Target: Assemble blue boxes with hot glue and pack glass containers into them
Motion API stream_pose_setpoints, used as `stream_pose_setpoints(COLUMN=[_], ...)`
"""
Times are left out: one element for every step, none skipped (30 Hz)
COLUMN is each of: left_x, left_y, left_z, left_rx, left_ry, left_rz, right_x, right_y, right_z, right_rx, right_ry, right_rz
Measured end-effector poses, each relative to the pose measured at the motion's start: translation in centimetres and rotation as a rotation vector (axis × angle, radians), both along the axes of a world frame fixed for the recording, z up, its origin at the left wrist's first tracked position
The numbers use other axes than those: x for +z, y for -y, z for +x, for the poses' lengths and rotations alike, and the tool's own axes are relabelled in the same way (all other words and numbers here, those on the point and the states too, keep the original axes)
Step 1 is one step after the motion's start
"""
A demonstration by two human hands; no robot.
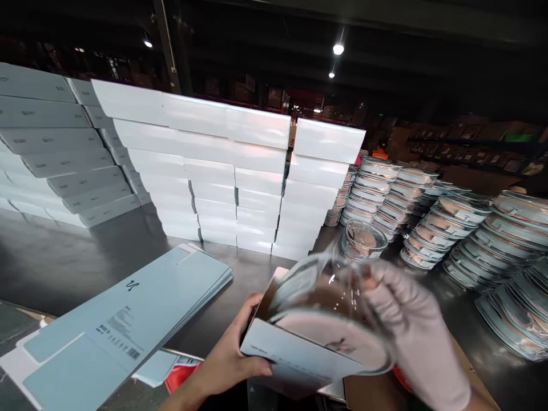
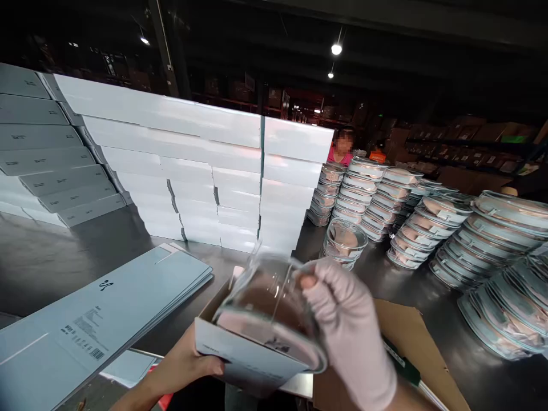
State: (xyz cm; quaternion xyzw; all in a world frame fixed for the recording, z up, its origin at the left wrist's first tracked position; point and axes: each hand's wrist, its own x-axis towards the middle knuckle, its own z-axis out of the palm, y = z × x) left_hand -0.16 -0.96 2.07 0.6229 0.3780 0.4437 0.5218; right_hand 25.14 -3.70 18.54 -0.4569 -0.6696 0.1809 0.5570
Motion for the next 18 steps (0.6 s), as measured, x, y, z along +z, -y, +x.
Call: stream_pose_setpoints(left_x=[-0.2,-0.4,-0.7,-1.1,-1.4,-1.8,-2.2,-2.6,-2.9,-3.2,-3.3,-3.2,-3.1,-2.8,-2.4,-2.0,-1.6,-1.1], left_y=[0.1,0.3,0.4,0.4,0.5,0.6,0.7,0.8,0.9,1.1,1.3,1.5,1.6,1.8,2.0,2.2,2.4,2.6], left_z=[0.0,0.0,0.0,-0.2,-0.3,-0.4,-0.6,-0.7,-0.9,-1.0,-1.2,-1.2,-1.3,-1.2,-1.0,-0.7,-0.3,0.2], left_rx=[0.01,0.017,0.022,0.028,0.034,0.038,0.055,0.086,0.119,0.146,0.162,0.167,0.155,0.132,0.117,0.131,0.172,0.238], left_ry=[0.029,0.045,0.052,0.055,0.055,0.051,0.047,0.047,0.048,0.051,0.052,0.05,0.037,0.016,-0.009,-0.028,-0.031,-0.008], left_rz=[0.0,-0.002,-0.007,-0.012,-0.017,-0.026,-0.029,-0.013,0.028,0.101,0.195,0.298,0.387,0.445,0.47,0.468,0.448,0.423], right_x=[-1.6,-3.4,-5.3,-7.3,-9.3,-11.1,-12.7,-14.1,-15.1,-15.8,-16.3,-16.5,-16.5,-16.4,-16.1,-15.8,-15.5,-15.1], right_y=[0.5,0.9,1.3,1.6,2.0,2.3,2.6,2.9,3.1,3.3,3.4,3.5,3.5,3.6,3.6,3.7,3.8,3.9], right_z=[-0.4,-0.4,-0.2,0.2,0.5,0.7,0.7,0.5,0.1,-0.5,-1.1,-1.8,-2.6,-3.3,-4.1,-5.0,-5.9,-6.8], right_rx=[0.007,-0.004,-0.023,-0.036,-0.027,0.003,0.041,0.086,0.128,0.16,0.189,0.208,0.205,0.172,0.106,0.019,-0.079,-0.169], right_ry=[0.002,-0.016,-0.058,-0.122,-0.189,-0.236,-0.266,-0.281,-0.287,-0.283,-0.267,-0.25,-0.237,-0.231,-0.238,-0.257,-0.291,-0.332], right_rz=[0.02,0.03,0.021,-0.011,-0.066,-0.13,-0.182,-0.223,-0.241,-0.233,-0.205,-0.152,-0.095,-0.056,-0.041,-0.066,-0.125,-0.193])
